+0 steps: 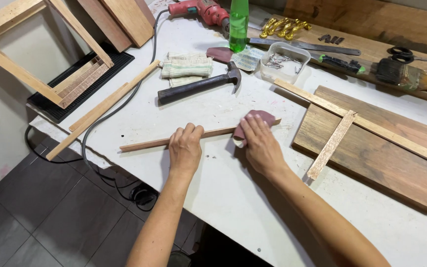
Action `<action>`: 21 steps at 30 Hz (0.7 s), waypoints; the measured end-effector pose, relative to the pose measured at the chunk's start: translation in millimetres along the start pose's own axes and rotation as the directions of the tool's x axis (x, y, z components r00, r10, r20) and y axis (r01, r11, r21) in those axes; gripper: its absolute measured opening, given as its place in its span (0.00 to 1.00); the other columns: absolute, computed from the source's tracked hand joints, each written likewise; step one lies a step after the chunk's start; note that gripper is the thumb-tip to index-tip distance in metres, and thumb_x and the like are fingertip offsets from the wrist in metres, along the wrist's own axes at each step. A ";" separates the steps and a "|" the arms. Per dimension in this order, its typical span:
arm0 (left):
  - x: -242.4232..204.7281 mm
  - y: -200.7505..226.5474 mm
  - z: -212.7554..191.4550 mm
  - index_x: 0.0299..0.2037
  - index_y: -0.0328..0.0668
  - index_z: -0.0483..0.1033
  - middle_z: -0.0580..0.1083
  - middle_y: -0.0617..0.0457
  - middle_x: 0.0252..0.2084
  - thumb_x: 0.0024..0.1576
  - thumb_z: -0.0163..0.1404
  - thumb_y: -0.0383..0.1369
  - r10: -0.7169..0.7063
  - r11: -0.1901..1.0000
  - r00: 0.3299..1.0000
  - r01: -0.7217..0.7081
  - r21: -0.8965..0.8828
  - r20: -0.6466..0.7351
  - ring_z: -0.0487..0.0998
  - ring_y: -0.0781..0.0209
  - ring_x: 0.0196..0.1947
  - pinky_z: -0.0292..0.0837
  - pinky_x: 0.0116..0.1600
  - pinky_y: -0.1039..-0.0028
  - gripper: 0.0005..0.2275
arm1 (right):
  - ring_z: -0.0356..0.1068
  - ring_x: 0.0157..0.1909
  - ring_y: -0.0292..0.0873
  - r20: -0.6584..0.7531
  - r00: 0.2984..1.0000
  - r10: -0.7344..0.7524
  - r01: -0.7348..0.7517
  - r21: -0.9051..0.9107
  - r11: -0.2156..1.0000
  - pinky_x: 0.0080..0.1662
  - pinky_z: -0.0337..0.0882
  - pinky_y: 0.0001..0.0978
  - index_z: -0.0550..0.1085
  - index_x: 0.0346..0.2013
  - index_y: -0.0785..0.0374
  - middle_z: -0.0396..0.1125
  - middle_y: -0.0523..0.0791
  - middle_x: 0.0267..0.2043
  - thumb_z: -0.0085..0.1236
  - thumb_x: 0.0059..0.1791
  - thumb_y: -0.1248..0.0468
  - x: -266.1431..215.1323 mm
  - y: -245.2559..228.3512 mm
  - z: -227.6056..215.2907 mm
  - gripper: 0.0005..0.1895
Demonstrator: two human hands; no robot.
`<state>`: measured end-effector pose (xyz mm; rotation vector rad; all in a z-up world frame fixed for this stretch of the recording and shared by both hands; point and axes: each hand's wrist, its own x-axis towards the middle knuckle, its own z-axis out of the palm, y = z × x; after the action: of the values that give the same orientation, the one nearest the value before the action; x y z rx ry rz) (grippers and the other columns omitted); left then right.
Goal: Assembling a small wooden frame by hammering nails into thin strips and sanding them.
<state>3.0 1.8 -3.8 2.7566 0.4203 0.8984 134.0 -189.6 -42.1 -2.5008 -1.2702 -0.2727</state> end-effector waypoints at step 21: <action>2.6 4.7 -1.6 0.30 0.37 0.75 0.73 0.50 0.33 0.54 0.47 0.14 -0.050 0.997 0.998 0.047 0.062 0.050 0.75 0.51 0.35 0.74 0.45 0.62 0.08 | 0.40 0.78 0.57 0.065 0.993 0.099 -0.097 -0.031 0.995 0.74 0.40 0.50 0.57 0.73 0.53 0.45 0.54 0.77 0.44 0.45 0.73 3.0 3.4 -15.6 0.40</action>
<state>5.0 -1.6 0.3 2.8040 0.5109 0.8150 138.1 -194.9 -27.3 -2.6066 -1.1710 -0.1859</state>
